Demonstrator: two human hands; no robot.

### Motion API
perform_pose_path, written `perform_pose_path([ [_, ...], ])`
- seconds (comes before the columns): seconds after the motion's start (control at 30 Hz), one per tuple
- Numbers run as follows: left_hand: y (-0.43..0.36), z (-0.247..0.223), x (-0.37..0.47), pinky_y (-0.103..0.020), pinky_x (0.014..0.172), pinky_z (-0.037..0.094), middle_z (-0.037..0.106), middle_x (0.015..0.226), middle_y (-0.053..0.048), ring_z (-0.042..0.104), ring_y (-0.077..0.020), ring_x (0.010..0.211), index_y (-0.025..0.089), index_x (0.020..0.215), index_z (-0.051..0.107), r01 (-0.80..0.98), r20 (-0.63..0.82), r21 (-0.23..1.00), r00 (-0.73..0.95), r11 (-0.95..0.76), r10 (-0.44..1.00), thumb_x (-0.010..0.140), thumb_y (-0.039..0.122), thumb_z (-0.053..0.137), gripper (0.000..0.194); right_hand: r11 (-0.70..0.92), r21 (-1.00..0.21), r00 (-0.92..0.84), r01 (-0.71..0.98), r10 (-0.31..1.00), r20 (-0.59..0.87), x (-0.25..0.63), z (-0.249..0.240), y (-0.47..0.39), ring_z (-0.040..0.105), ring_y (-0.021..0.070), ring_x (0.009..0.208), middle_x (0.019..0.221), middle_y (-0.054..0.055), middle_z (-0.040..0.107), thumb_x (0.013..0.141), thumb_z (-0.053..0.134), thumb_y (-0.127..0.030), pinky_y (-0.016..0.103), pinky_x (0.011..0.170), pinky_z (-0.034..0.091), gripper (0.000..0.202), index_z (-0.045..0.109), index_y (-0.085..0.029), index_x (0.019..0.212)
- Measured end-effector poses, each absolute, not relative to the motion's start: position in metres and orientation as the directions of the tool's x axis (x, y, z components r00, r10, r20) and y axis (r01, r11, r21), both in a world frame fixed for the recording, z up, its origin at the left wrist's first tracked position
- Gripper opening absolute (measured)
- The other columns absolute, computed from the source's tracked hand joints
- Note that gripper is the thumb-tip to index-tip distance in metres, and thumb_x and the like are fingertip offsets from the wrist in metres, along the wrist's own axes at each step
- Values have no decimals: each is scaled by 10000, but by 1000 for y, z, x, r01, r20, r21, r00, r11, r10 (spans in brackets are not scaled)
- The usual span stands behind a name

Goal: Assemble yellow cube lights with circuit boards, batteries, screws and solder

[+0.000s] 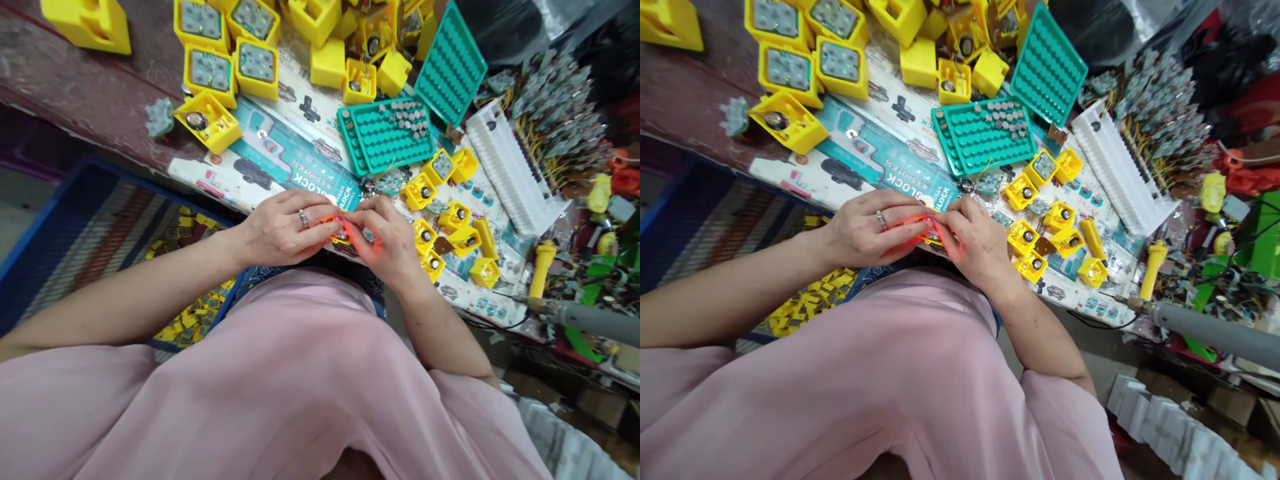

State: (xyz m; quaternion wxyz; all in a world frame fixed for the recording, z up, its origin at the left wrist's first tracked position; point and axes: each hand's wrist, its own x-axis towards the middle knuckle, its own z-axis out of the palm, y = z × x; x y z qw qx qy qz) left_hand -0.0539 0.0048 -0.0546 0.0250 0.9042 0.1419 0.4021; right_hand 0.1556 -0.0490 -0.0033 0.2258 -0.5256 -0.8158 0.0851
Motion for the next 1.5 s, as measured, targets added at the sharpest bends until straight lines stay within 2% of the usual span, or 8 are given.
perform_pose_path([
  [0.23,6,-50,-53,-346,784,623,744,1050,-75,714,-219,971,148,1007,651,274,697,88,670,-958,256,882,225,618,150,459,-420,-323,783,877,356,160,2,-55,679,141,870,946,48,721,928,617,-242,260,782,546,148,688,-199,1050],
  [0.53,8,-47,-52,-345,811,627,736,1037,-79,713,-214,963,153,1120,643,249,693,104,676,-963,250,879,228,630,252,477,-247,-397,843,863,312,163,5,-60,641,158,839,934,48,716,947,576,-261,287,722,507,141,698,-232,1011],
  [0.77,12,-41,-51,-355,799,636,718,990,-109,702,-237,954,97,1055,648,202,708,85,677,-976,202,841,200,691,241,532,-185,-442,826,817,370,162,9,-62,633,148,832,917,44,723,934,593,-203,274,728,500,116,677,-218,1013],
  [0.97,14,-43,-54,-374,837,621,718,1115,-111,692,-240,1050,148,1083,635,216,671,96,707,-972,223,874,241,659,230,522,-150,-459,840,830,317,163,8,-63,611,153,809,910,41,723,944,580,-221,288,694,469,117,684,-217,997],
  [1.1,14,-44,-55,-360,841,610,729,1154,-80,712,-213,1024,183,1070,626,246,632,83,736,-966,241,901,262,626,186,530,-130,-468,838,821,326,161,9,-62,596,151,799,896,39,719,937,584,-197,284,687,459,116,688,-197,988],
  [1.27,14,-44,-54,-368,805,634,738,1075,-122,724,-241,963,121,1079,618,195,678,106,704,-975,214,858,242,663,256,544,-154,-478,825,816,325,160,10,-61,590,151,813,903,43,717,930,594,-184,281,712,457,113,689,-185,992],
  [1.5,12,-45,-52,-369,867,638,724,1044,-148,714,-248,1006,87,1078,615,179,672,135,707,-975,222,857,220,644,259,545,-187,-477,817,822,312,163,9,-60,583,154,841,972,41,721,933,591,-194,287,743,477,130,683,-202,1026],
])
